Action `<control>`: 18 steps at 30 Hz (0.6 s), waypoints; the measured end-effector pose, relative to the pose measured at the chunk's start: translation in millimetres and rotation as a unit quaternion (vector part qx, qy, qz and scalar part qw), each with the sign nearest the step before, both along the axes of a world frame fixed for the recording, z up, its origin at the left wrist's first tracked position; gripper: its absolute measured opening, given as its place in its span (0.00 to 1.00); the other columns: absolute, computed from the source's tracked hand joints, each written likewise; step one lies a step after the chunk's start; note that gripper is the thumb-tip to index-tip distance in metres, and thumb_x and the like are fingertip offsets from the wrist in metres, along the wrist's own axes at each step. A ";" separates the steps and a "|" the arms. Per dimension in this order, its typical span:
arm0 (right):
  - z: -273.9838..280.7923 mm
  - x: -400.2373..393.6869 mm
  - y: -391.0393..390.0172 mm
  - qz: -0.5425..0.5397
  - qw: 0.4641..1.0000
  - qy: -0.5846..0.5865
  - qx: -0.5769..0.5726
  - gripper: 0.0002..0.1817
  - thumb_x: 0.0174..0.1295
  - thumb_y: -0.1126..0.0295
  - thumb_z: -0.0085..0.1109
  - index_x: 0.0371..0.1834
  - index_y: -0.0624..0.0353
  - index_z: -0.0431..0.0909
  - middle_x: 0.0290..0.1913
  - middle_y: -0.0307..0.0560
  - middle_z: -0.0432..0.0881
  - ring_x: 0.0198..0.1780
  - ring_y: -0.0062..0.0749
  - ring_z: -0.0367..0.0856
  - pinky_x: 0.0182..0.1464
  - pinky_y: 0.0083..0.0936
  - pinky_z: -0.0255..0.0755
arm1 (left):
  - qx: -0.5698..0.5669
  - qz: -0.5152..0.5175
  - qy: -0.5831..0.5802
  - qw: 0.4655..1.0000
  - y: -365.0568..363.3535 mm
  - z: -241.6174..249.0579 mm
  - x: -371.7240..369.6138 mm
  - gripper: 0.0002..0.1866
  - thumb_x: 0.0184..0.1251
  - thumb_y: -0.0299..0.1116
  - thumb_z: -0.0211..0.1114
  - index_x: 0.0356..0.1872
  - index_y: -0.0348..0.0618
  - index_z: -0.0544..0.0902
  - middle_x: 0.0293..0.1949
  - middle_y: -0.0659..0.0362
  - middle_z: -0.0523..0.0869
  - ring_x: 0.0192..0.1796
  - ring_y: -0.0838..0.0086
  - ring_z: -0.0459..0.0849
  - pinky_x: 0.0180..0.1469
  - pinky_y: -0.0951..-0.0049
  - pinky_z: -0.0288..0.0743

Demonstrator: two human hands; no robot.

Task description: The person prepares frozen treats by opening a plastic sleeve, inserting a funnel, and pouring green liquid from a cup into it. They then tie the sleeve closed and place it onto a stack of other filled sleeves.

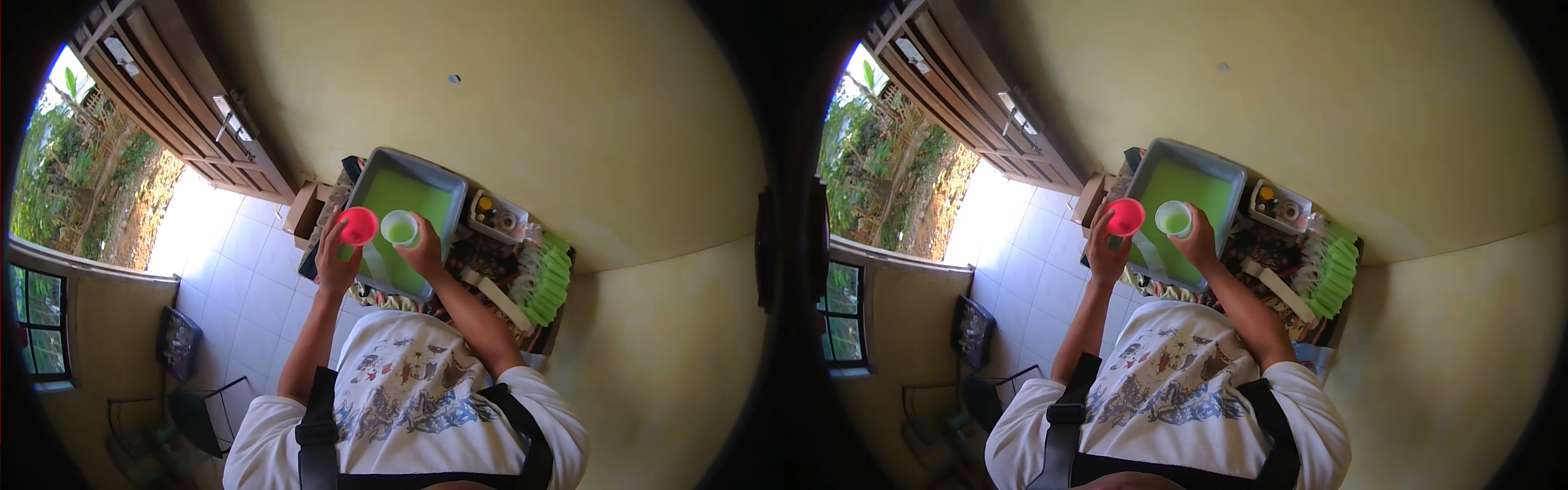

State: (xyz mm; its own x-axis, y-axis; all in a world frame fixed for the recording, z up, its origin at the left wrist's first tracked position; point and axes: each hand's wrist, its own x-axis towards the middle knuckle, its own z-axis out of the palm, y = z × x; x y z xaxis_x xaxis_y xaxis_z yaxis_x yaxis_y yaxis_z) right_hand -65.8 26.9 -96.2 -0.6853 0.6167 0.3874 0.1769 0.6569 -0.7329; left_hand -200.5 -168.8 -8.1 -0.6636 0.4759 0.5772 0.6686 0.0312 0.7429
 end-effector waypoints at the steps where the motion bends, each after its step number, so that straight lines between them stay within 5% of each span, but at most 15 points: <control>1: 15.1 6.2 -1.2 -0.004 0.999 0.011 -0.032 0.49 0.49 0.68 0.87 0.77 0.60 0.73 0.67 0.58 0.84 0.67 0.53 0.86 0.70 0.44 0.80 | 0.009 -0.010 -0.006 1.000 1.9 2.2 1.1 0.39 0.57 0.12 0.77 0.72 0.44 0.80 0.81 0.43 0.74 0.78 0.48 0.79 0.65 0.59 0.91; 3: 49.8 24.1 1.3 -0.013 0.995 0.035 -0.096 0.51 0.50 0.68 0.88 0.79 0.62 0.71 0.68 0.59 0.84 0.69 0.49 0.85 0.72 0.42 0.78 | 0.026 -0.033 -0.019 0.999 8.2 6.8 4.3 0.40 0.56 0.11 0.77 0.73 0.44 0.79 0.81 0.43 0.74 0.78 0.48 0.79 0.63 0.60 0.92; 7: 113.2 58.5 11.0 -0.032 0.993 0.109 -0.019 0.52 0.53 0.68 0.87 0.82 0.64 0.68 0.71 0.61 0.82 0.71 0.49 0.84 0.74 0.41 0.75 | 0.032 -0.118 -0.037 0.992 30.4 18.4 21.7 0.42 0.56 0.11 0.77 0.75 0.45 0.78 0.82 0.43 0.72 0.77 0.49 0.81 0.60 0.63 0.94; 14: 220.6 127.9 38.3 -0.055 0.977 0.013 0.207 0.53 0.48 0.73 0.84 0.82 0.53 0.71 0.72 0.54 0.81 0.75 0.54 0.77 0.80 0.51 0.65 | 0.051 -0.221 -0.015 0.974 91.2 46.9 75.9 0.40 0.58 0.12 0.78 0.75 0.44 0.78 0.81 0.42 0.73 0.77 0.49 0.80 0.60 0.62 0.93; 18: 252.5 154.7 51.3 -0.061 0.961 -0.032 0.268 0.50 0.47 0.73 0.85 0.80 0.49 0.74 0.71 0.47 0.81 0.74 0.44 0.78 0.80 0.53 0.63 | 0.050 -0.247 0.020 0.968 116.8 59.0 103.7 0.41 0.56 0.14 0.79 0.74 0.46 0.79 0.80 0.43 0.75 0.76 0.50 0.82 0.58 0.63 0.94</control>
State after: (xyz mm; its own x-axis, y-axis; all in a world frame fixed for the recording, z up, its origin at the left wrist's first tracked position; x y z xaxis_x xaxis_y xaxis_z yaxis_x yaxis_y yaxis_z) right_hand 88.9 78.2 156.3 -0.6529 0.4182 0.6316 0.3098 0.9083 -0.2811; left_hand -96.7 -51.9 50.8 -0.3452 0.6702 0.6570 0.6121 -0.3699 0.6990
